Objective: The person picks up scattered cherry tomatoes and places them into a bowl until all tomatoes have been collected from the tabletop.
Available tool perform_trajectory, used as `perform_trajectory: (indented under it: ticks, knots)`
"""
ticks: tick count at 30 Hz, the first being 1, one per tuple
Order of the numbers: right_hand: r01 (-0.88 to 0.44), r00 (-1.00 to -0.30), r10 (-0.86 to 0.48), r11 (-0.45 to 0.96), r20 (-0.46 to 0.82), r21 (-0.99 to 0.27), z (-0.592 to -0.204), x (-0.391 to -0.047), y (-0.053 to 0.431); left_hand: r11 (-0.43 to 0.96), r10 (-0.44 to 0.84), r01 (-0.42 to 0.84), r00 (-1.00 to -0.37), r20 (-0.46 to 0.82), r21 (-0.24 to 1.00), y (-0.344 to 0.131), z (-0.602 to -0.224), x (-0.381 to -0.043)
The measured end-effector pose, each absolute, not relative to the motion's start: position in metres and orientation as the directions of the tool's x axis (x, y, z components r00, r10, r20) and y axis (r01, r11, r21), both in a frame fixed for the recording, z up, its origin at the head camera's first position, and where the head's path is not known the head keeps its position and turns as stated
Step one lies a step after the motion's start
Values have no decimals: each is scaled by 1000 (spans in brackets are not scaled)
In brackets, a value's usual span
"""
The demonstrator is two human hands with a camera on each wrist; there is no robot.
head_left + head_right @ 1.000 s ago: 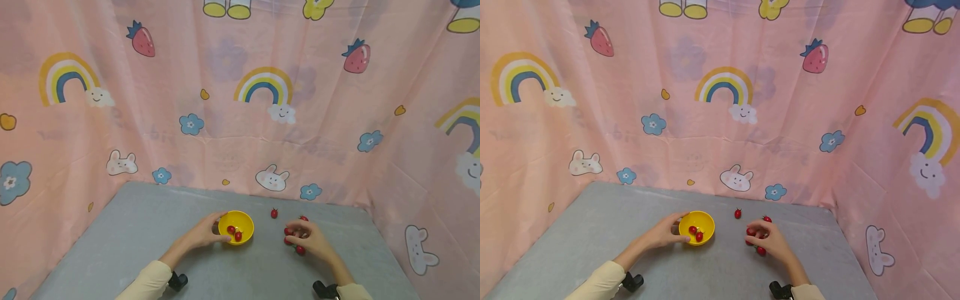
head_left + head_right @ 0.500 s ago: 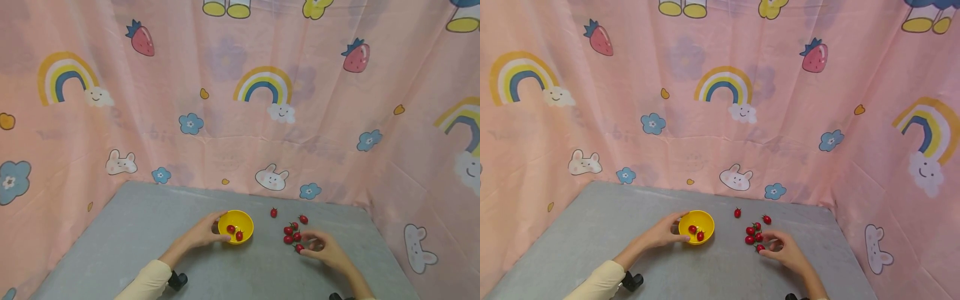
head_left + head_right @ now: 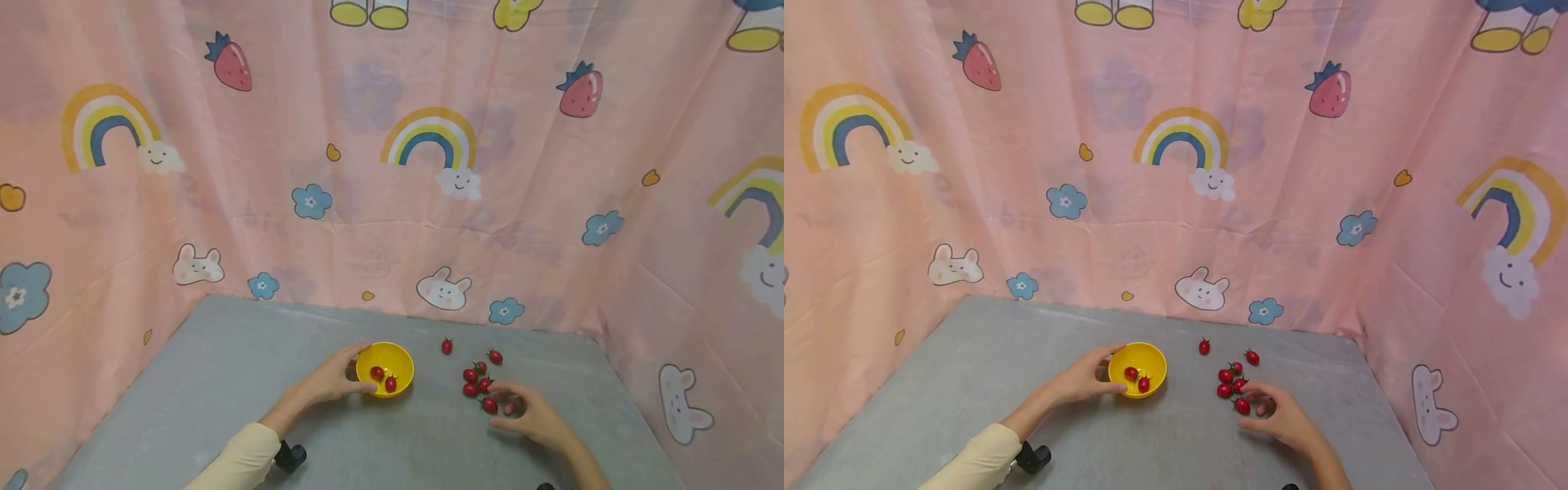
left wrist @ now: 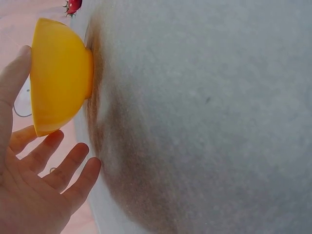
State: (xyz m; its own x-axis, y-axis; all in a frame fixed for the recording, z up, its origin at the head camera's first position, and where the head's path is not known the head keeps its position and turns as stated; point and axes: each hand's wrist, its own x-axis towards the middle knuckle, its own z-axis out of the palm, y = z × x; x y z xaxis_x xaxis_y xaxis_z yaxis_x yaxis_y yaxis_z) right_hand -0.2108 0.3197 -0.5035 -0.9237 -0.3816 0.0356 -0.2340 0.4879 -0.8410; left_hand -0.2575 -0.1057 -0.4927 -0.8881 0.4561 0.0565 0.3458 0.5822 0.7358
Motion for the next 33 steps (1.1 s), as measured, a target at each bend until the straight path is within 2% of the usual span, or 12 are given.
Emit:
perform_trajectory:
  ticks: [15, 27, 33]
  knots:
    - [-153, -968, -252, 571, 5, -806, -507, -213, 309, 582, 460, 345, -886, 51, 736, -106, -495, -259]
    - [-153, -971, -237, 585, 12, -796, -510, -215, 309, 586, 463, 352, -885, 55, 730, -105, -494, -258]
    - [-202, -964, -258, 565, 62, -800, -509, -215, 309, 584, 472, 362, -880, 58, 727, -105, -492, -258]
